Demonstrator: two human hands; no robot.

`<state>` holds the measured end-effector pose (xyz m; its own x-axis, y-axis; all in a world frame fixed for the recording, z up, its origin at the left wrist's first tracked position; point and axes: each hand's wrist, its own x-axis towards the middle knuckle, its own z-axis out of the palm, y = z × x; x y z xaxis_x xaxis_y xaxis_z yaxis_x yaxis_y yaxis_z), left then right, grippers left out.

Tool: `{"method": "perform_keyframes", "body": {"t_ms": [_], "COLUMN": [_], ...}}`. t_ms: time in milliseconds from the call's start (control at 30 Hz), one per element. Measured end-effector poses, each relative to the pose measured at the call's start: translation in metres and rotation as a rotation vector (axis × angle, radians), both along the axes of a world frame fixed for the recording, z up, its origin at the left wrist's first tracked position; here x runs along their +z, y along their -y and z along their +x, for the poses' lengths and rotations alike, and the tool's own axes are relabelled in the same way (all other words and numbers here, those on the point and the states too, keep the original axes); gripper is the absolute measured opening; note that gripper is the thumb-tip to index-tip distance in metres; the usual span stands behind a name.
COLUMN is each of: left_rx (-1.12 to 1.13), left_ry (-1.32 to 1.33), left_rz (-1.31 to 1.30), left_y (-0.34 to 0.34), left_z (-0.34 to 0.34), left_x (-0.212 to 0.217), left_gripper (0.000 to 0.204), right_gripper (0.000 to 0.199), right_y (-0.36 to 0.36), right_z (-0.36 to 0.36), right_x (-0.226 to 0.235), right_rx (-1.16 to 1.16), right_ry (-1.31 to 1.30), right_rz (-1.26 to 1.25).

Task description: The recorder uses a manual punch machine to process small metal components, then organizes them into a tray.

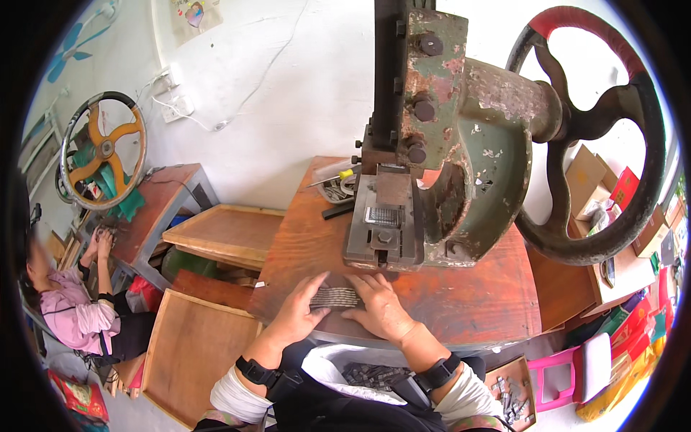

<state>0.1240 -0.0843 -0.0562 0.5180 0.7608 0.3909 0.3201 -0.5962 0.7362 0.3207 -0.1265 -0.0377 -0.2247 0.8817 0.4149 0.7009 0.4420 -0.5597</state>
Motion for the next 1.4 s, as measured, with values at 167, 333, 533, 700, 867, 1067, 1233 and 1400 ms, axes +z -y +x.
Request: {"method": "perform_keyframes", "body": {"t_ms": [167,333,533,700,867,1067,1233,1400], "left_rx": [0.015,0.05,0.043,0.068,0.08,0.019,0.104,0.157], "left_ry": [0.001,-0.002,0.036,0.024,0.003,-0.161,-0.339,-0.274], "left_rz": [0.038,0.014,0.043,0.068,0.009,0.189,0.206,-0.026], "left_y": [0.001,-0.002,0.002,0.004,0.005,-0.004,0.001,-0.002], "left_z": [0.002,-0.002,0.002,0.003,0.001,-0.006,0.003,0.001], "left_x": [0.001,-0.004,0.001,-0.002,-0.003,0.01,0.013,0.018], "left_gripper": [0.071,0.075,0.079,0.079,0.077,0.055,0.047,0.043], "right_gripper": [0.055,0.068,0.08,0.079,0.071,0.062,0.063,0.057], "right_y": [-0.014,-0.007,-0.008,-0.003,-0.003,-0.01,-0.003,0.034], "right_z": [-0.005,-0.001,-0.015,-0.015,-0.007,-0.002,0.002,0.028], "right_x": [-0.008,-0.004,-0.006,-0.007,-0.007,-0.009,-0.008,0.001], "right_rx": [0.111,0.071,0.142,0.033,0.028,0.063,0.041,-0.007], "right_ry": [0.054,-0.115,-0.129,0.031,-0.044,-0.089,-0.151,-0.072], "right_rz": [0.03,-0.093,-0.162,-0.156,-0.109,-0.135,-0.086,0.025]}}
